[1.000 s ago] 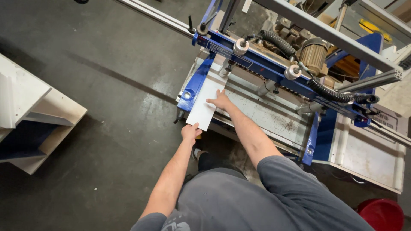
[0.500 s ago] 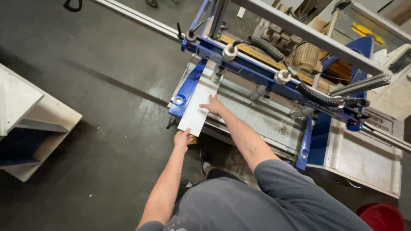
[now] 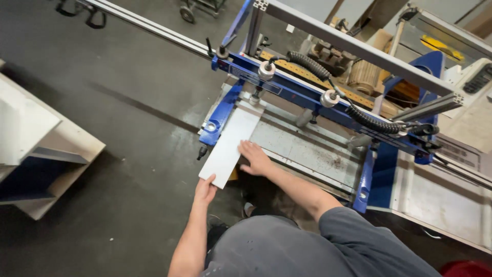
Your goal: Feed wooden boards into a boring machine and stack them on a workbench
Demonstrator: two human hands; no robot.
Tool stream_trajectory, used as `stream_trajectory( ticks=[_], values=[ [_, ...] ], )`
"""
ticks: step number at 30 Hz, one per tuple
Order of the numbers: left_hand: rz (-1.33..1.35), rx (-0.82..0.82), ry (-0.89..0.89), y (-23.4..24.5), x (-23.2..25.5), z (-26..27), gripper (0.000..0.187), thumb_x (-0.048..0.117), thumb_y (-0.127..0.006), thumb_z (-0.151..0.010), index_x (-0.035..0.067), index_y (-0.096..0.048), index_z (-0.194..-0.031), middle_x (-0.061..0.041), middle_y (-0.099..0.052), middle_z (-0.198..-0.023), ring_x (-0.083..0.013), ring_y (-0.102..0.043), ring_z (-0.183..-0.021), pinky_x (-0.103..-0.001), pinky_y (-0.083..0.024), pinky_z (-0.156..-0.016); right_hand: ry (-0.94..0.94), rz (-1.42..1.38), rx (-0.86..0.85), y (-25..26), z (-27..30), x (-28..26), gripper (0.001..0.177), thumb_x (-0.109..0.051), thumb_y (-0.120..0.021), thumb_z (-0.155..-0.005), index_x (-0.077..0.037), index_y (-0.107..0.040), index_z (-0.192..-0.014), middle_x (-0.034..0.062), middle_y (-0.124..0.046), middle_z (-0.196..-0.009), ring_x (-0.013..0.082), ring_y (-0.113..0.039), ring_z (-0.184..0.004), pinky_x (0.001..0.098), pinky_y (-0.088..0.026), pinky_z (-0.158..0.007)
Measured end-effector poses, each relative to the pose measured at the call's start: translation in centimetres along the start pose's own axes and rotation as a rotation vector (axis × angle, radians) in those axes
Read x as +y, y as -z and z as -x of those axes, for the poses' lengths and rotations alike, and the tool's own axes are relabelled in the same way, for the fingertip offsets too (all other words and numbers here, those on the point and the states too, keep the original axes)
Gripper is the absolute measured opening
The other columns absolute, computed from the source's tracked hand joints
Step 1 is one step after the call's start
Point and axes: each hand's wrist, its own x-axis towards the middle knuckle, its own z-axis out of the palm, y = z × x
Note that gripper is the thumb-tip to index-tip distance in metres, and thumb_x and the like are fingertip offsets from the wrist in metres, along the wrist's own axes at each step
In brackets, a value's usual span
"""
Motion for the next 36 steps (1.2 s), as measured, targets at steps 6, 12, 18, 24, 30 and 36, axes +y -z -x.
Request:
stream_trajectory(
  ticks=[6,12,18,24,30,36],
  values=[
    [-0.062,0.021,0.006,13.4,3.8,7.8,0.048,-0.004,-0.066,-0.091,0.007,-0.057,-0.137,-0.017,-0.064,-0.132,-0.0339,-0.062,-0.122,-0.056,-0.05,-0.104,0.439,-0.102,0.107,0.0,-1.1,-7.1,0.049,-0.03,-0.037,-0.108,-0.015,-0.046,-0.154,0.0159,-0.046,-0.157,0.0371,-0.045,-0.143,0.0582,-0.037,-0.112],
    [0.406,-0.775,-0.135,9.0,19.3,25.1,0.092,0.032,-0.086,-0.106,-0.005,-0.022,-0.161,-0.027,-0.027,-0.165,-0.0443,-0.026,-0.15,-0.061,-0.027,-0.119,0.495,-0.37,0.282,4.6,-4.0,-18.6,0.037,-0.013,-0.049,-0.105,-0.012,-0.057,-0.141,0.0065,-0.064,-0.141,0.0281,-0.063,-0.13,0.0468,-0.053,-0.099],
    [-0.318,-0.099,-0.063,12.4,16.0,19.0,0.059,0.024,-0.052,-0.095,0.003,-0.046,-0.15,-0.021,-0.055,-0.149,-0.0416,-0.054,-0.133,-0.057,-0.043,-0.11,-0.368,-0.858,0.296,11.8,-6.2,-23.8,0.032,-0.035,-0.075,-0.09,-0.01,-0.069,-0.11,0.0047,-0.073,-0.103,0.0136,-0.066,-0.089,0.0308,-0.049,-0.075],
    [0.0,-0.027,0.116,14.9,4.9,15.7,0.084,0.035,-0.068,-0.075,0.009,-0.044,-0.151,-0.014,-0.052,-0.152,-0.0302,-0.05,-0.136,-0.052,-0.041,-0.111,-0.95,-1.557,0.372,6.8,-3.9,-19.9,0.046,-0.016,-0.075,-0.084,0.001,-0.064,-0.125,0.0168,-0.07,-0.131,0.0285,-0.069,-0.113,0.044,-0.057,-0.102],
    [-0.164,0.151,0.135,9.9,1.7,14.4,0.056,-0.004,-0.079,-0.085,0.003,-0.055,-0.135,-0.011,-0.067,-0.126,-0.0362,-0.069,-0.111,-0.06,-0.058,-0.092,-1.162,-1.892,0.353,-4.6,-0.1,-11.3,0.046,-0.015,-0.078,-0.096,-0.008,-0.056,-0.135,0.0143,-0.066,-0.132,0.0339,-0.068,-0.115,0.0564,-0.059,-0.089],
    [-0.096,0.132,0.145,5.9,0.1,9.9,0.054,-0.003,-0.08,-0.086,0.003,-0.053,-0.133,-0.014,-0.065,-0.126,-0.0408,-0.068,-0.114,-0.069,-0.055,-0.091,-1.265,-1.824,0.255,-7.0,-1.4,-4.5,0.06,-0.022,-0.081,-0.095,-0.012,-0.05,-0.146,0.0161,-0.059,-0.142,0.0361,-0.061,-0.127,0.0561,-0.055,-0.096]
  ],
)
